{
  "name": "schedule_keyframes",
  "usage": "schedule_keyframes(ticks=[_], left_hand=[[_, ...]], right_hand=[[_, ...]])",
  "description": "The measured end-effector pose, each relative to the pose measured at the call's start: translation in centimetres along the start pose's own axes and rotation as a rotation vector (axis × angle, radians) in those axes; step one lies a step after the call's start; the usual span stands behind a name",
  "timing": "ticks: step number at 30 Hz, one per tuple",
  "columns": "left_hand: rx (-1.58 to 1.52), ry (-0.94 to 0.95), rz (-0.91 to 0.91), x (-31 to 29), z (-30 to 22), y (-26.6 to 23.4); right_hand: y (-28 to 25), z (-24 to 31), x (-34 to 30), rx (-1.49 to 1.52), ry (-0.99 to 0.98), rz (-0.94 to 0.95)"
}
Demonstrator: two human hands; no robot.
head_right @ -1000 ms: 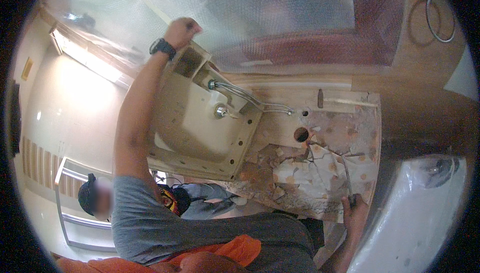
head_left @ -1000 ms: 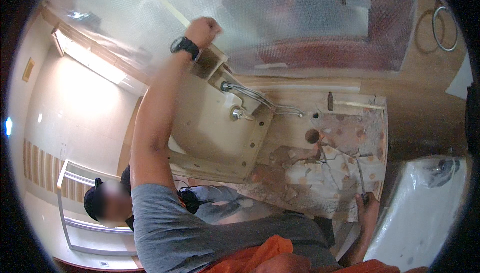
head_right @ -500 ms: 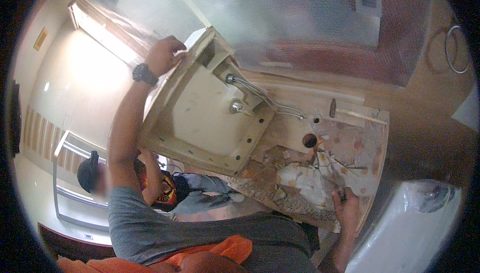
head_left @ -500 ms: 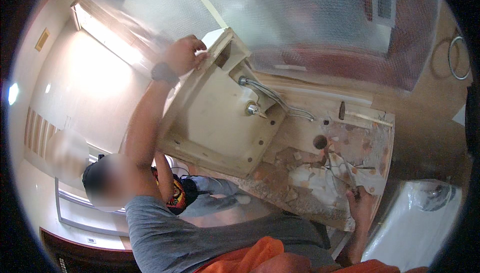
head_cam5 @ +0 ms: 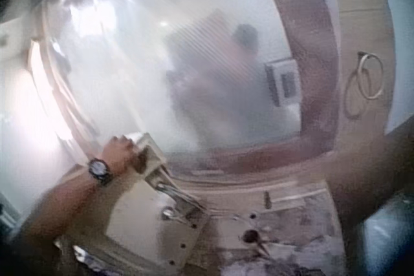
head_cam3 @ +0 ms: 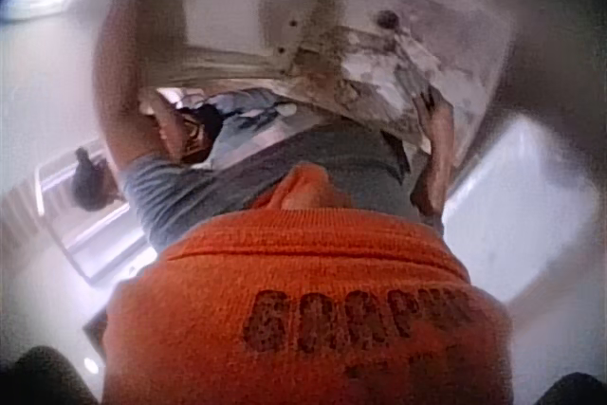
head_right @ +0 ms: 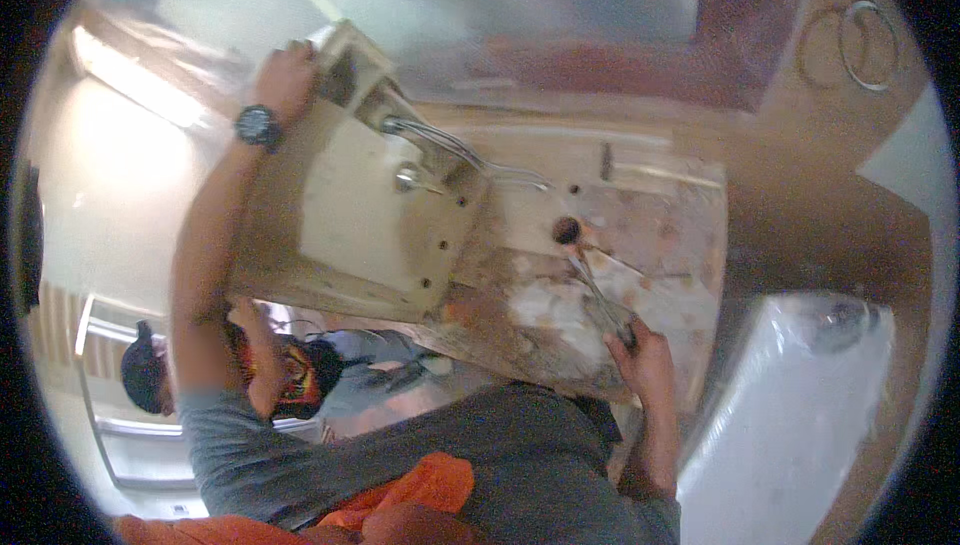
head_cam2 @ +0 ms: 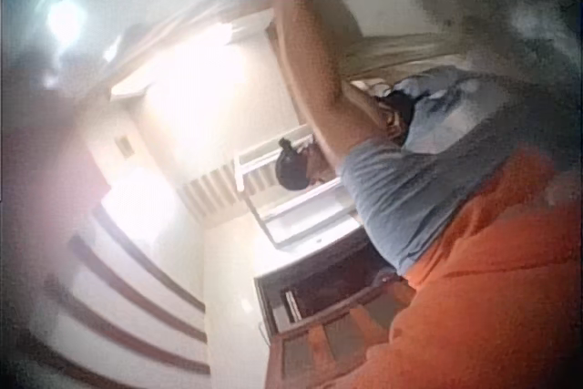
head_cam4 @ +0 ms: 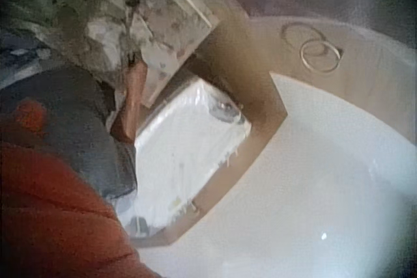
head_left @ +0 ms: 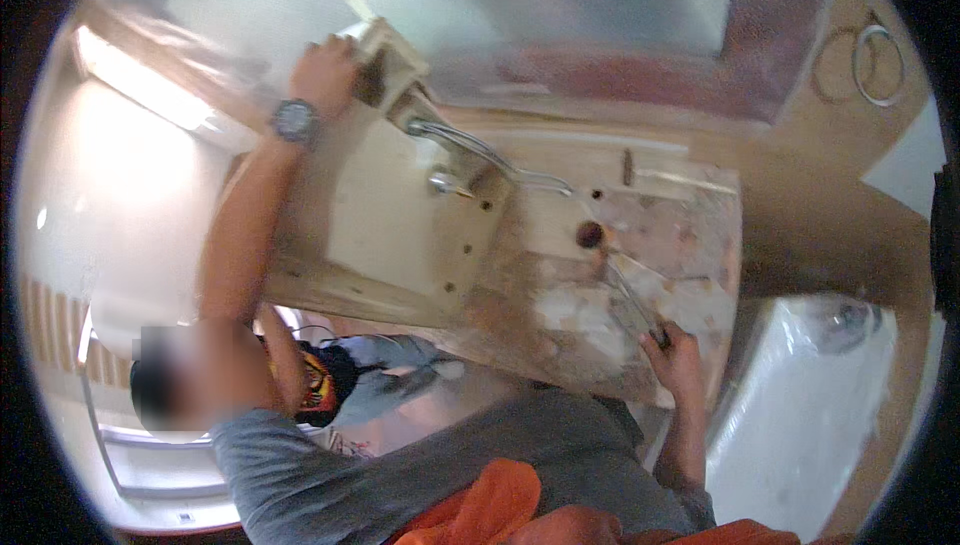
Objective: The person removes adhesive residue and protective film from the underside of a white sink basin using hands and a metal scraper. A second person assists by holding the basin steady. The work continues until the basin is lifted and moved.
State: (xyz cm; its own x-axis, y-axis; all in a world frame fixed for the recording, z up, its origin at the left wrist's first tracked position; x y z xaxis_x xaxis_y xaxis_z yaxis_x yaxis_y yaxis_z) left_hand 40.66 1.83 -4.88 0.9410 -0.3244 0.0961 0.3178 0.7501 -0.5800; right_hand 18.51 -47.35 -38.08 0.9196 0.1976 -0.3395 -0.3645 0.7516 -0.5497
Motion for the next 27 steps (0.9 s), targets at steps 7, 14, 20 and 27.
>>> schedule_keyframes(ticks=[7,14,20,27], left_hand=[[-0.873,-0.095,0.062,-6.8,-10.4,-7.4],[-1.49,-0.206,0.388,-28.0,-33.4,-2.2],[-1.452,-1.067,1.544,-63.8,-60.1,8.6],[-1.632,-2.075,1.39,-82.2,-72.9,1.1]], right_hand=[[-3.6,-7.8,7.3,-0.239,0.041,-0.1],[-3.5,-10.3,21.0,-0.572,-0.043,-0.003],[-0.7,-14.6,27.1,-0.873,-0.21,0.128],[4.5,-1.6,19.7,0.488,-0.012,0.353]])
Point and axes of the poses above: each hand's wrist, its own x-axis towards the middle knuckle, its own y-axis out of the palm, z = x × y, the point moved 8 cm from there along x, towards the middle knuckle, and after that the axes turned 6 degrees about z, right-handed, at the moved point
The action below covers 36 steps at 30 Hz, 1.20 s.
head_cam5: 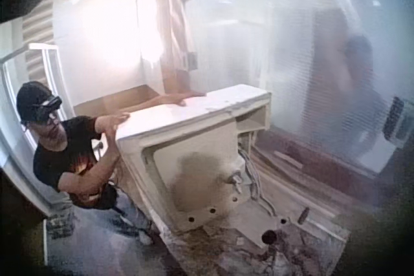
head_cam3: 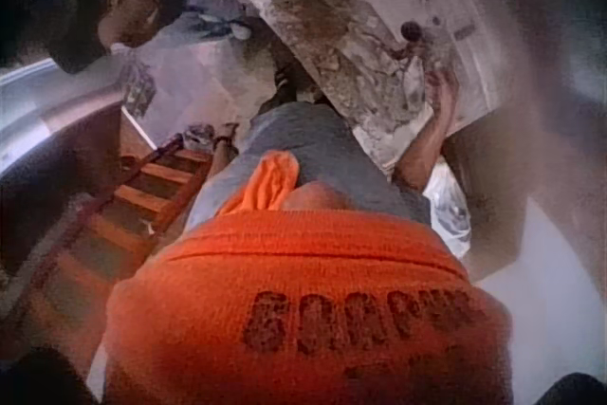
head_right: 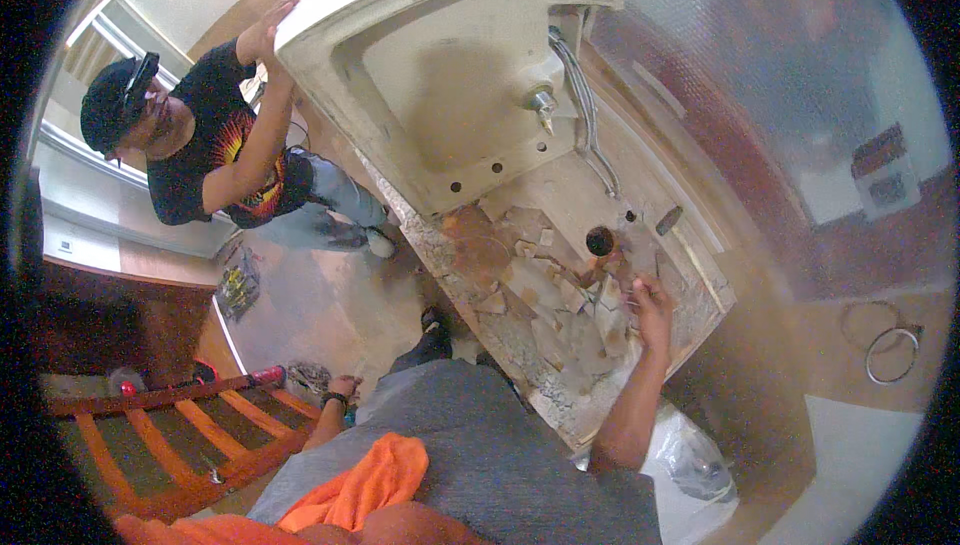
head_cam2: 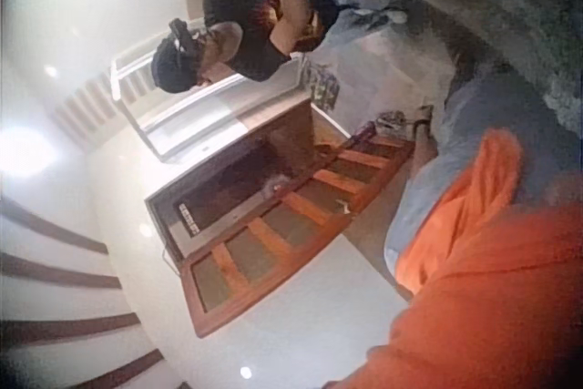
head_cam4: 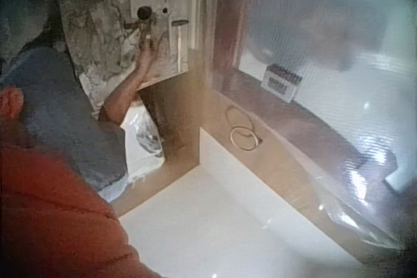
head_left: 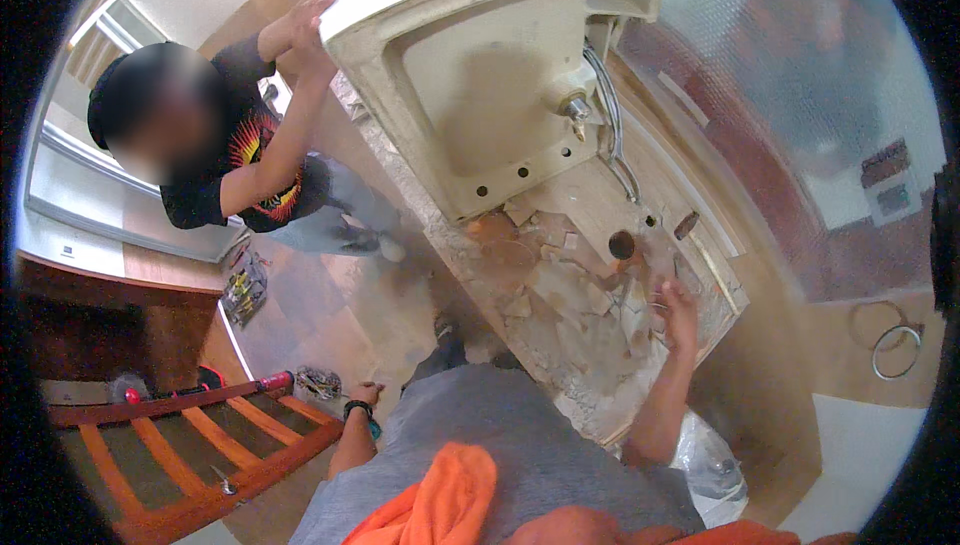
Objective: The person removes adhesive residue and protective film from the underside of a white sink basin using hands and a metal scraper. A second person assists by holding the basin steady. The work continues until the basin is lifted and moved.
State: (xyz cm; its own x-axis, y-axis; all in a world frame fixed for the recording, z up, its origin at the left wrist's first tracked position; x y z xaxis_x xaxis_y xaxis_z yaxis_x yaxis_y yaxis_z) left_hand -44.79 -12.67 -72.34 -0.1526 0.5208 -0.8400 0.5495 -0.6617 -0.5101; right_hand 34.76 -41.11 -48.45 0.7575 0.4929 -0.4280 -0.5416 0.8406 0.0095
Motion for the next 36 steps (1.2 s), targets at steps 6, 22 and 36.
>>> schedule_keyframes(ticks=[6,22,36], left_hand=[[0.154,0.407,-0.007,1.3,-12.0,1.1],[0.157,0.471,0.166,15.9,-4.8,-15.3],[-0.012,0.271,0.235,14.0,10.7,-12.6]], right_hand=[[16.0,5.3,-4.0,-0.724,-0.705,-0.101],[47.6,0.0,1.8,-1.089,-0.324,-0.05],[48.5,-0.9,5.2,-1.25,-0.512,0.046]])
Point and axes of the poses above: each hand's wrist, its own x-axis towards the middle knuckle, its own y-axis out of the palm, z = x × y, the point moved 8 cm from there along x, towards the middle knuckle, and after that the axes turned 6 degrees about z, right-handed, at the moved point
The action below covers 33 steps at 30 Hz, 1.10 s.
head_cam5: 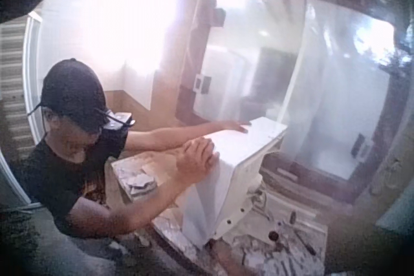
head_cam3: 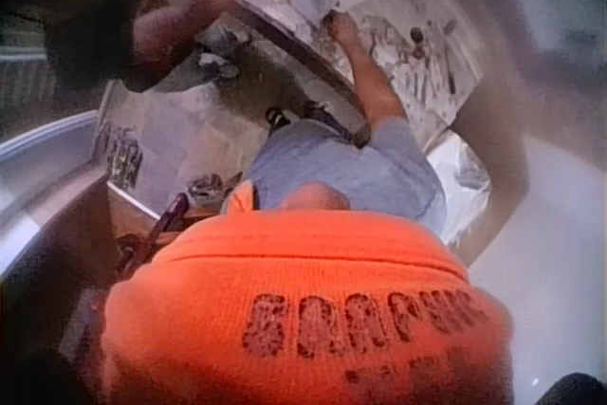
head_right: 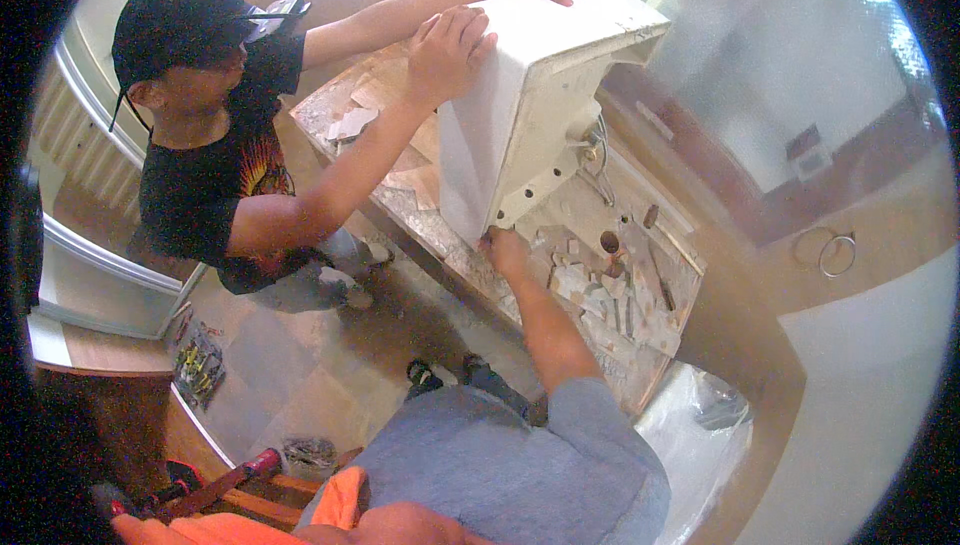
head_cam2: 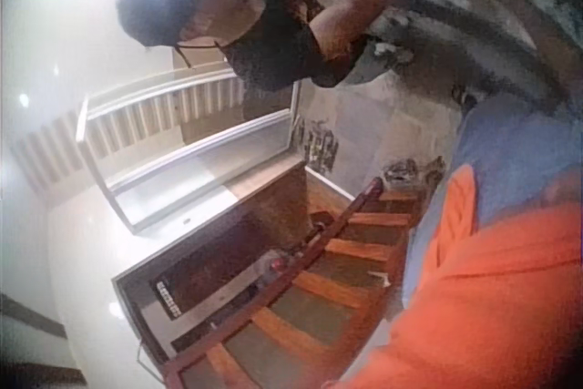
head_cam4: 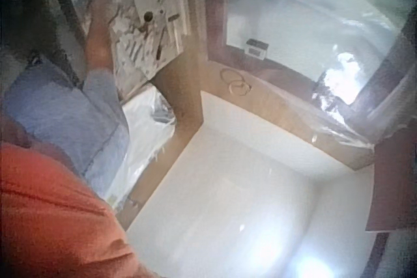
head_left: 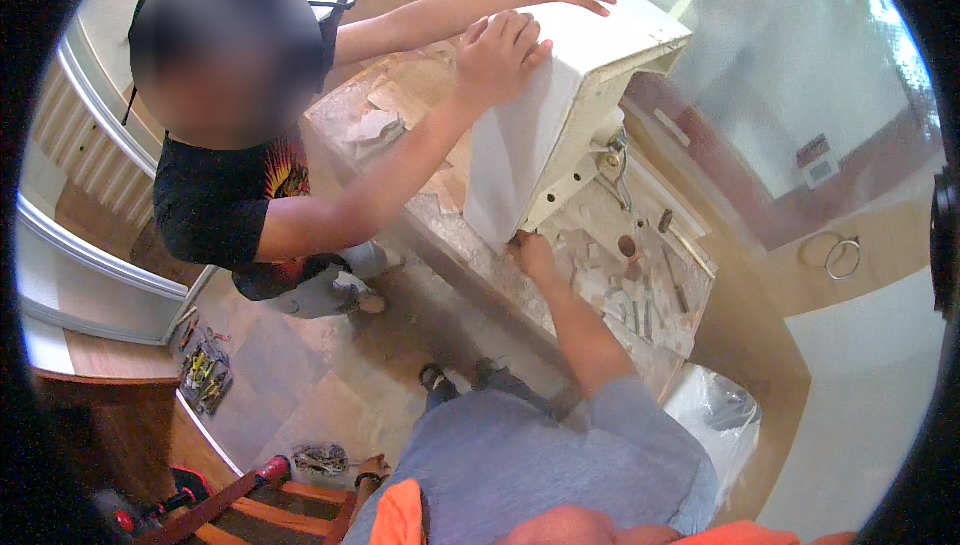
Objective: The person removes adhesive residue and protective film from the underside of a white sink basin using hands and a metal scraper. A second person assists by holding the basin steady. The work continues until the basin is lifted and moved.
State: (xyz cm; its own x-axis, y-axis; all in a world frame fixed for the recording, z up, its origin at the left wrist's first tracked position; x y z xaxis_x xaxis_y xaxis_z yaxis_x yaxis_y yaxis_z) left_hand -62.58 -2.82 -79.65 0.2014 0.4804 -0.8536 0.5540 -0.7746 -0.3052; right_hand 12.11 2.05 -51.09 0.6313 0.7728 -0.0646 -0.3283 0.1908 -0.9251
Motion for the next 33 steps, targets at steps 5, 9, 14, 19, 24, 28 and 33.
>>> schedule_keyframes(ticks=[5,9,14,19,24,28,33], left_hand=[[-0.069,0.245,0.059,2.4,-4.6,2.2],[-0.569,-0.152,0.204,5.2,-4.3,1.7],[0.432,0.403,0.033,5.8,-13.3,-5.0],[0.699,0.525,-0.281,0.3,-24.1,-7.3],[0.508,0.712,-0.335,-3.4,-32.0,-5.7],[0.326,0.519,-0.246,-4.5,-39.7,-4.1],[0.045,0.892,-0.555,-4.0,-46.6,-1.3]], right_hand=[[0.5,-0.9,-0.6,0.036,-0.039,-0.061],[-0.8,-0.5,-1.7,0.147,-0.086,-0.129],[-0.9,-1.4,-2.7,0.14,0.019,-0.072],[-5.1,-6.4,-4.7,0.336,0.206,-0.062],[-13.3,-13.3,-4.3,0.821,0.486,-0.197],[-26.2,-12.2,-1.1,0.905,0.335,-0.466],[-35.7,-15.0,7.7,1.627,0.071,-0.457]])
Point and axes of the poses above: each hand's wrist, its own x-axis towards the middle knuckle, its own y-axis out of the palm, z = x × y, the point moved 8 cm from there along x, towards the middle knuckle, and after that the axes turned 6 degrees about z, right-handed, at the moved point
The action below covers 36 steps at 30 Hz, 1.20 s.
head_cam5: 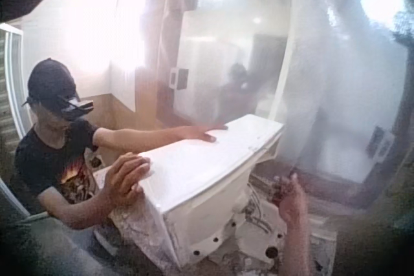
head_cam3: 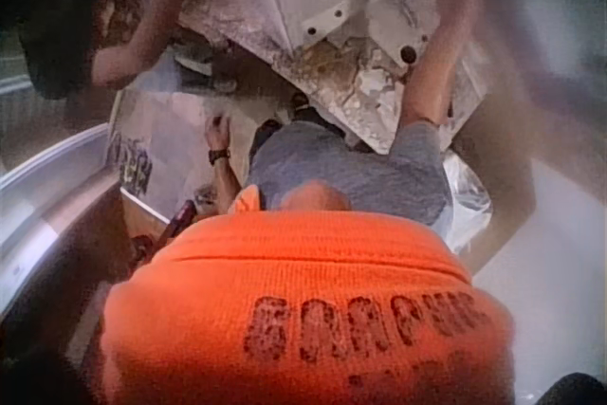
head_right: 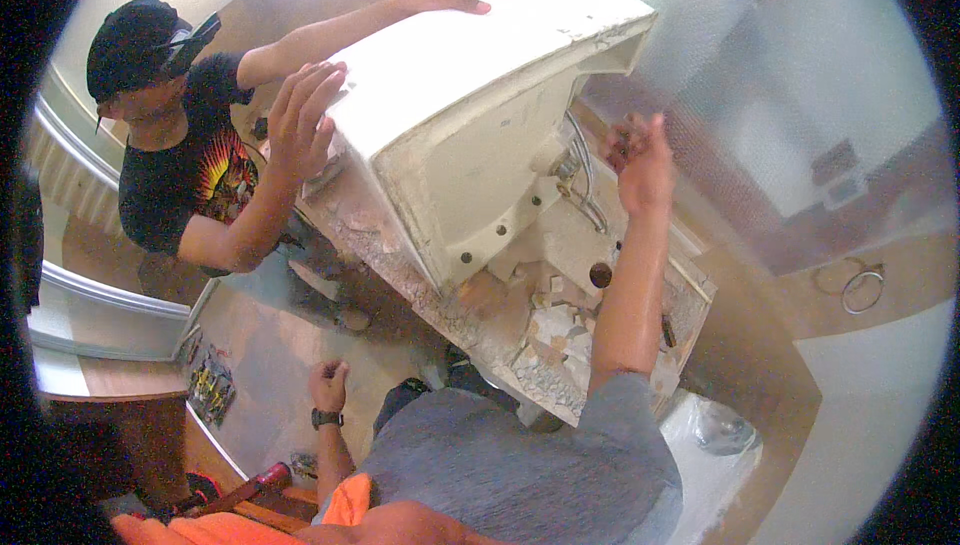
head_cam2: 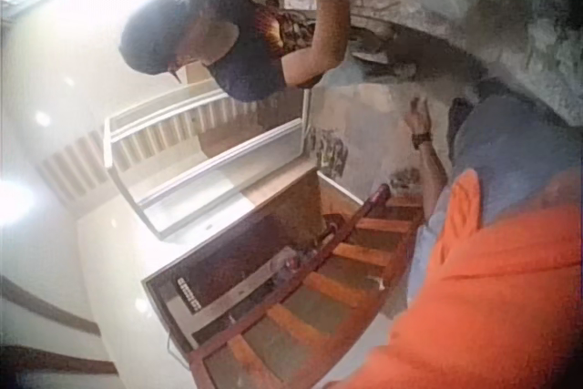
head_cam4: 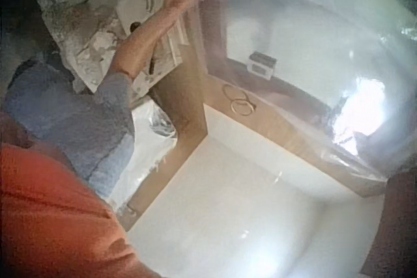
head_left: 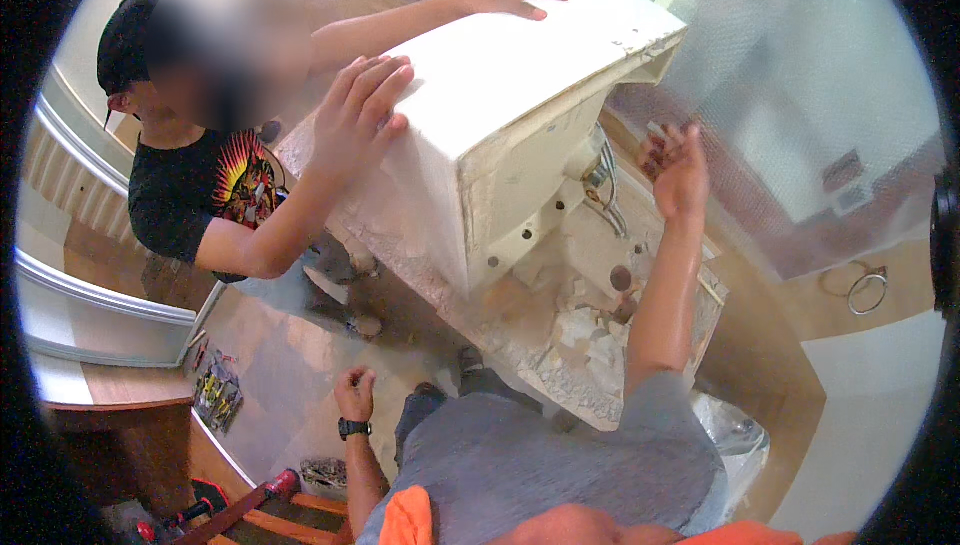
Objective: The person removes adhesive residue and protective film from the underside of a white sink basin using hands and a metal scraper. A second person assists by holding the basin steady. The work continues until the basin is lifted and moved.
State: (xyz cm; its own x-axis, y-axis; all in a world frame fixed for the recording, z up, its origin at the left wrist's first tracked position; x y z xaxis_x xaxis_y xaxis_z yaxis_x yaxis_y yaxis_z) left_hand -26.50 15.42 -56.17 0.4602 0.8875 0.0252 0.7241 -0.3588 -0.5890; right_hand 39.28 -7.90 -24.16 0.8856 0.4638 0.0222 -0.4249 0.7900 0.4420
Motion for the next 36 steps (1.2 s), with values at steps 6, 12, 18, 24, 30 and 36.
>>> schedule_keyframes(ticks=[6,12,18,24,30,36], left_hand=[[-0.322,-0.026,0.268,6.3,-13.7,3.4],[-0.284,0.117,0.538,12.6,-19.1,4.7],[-0.502,0.146,0.575,17.4,-20.2,9.3],[-0.422,0.243,0.346,20.3,-22.3,9.9],[-0.886,0.237,0.508,24.4,-25.5,12.4],[-0.499,0.309,0.51,27.9,-18.9,20.0]], right_hand=[[2.3,7.3,8.1,-0.059,0.008,-0.059],[8.6,6.0,9.3,0.072,0.099,0.036],[9.8,5.4,13.4,0.224,-0.012,0.088],[12.1,4.8,12.4,0.076,-0.027,0.107],[8.7,3.6,16.0,0.025,-0.198,0.169],[9.6,5.1,15.1,0.051,-0.342,0.19]])
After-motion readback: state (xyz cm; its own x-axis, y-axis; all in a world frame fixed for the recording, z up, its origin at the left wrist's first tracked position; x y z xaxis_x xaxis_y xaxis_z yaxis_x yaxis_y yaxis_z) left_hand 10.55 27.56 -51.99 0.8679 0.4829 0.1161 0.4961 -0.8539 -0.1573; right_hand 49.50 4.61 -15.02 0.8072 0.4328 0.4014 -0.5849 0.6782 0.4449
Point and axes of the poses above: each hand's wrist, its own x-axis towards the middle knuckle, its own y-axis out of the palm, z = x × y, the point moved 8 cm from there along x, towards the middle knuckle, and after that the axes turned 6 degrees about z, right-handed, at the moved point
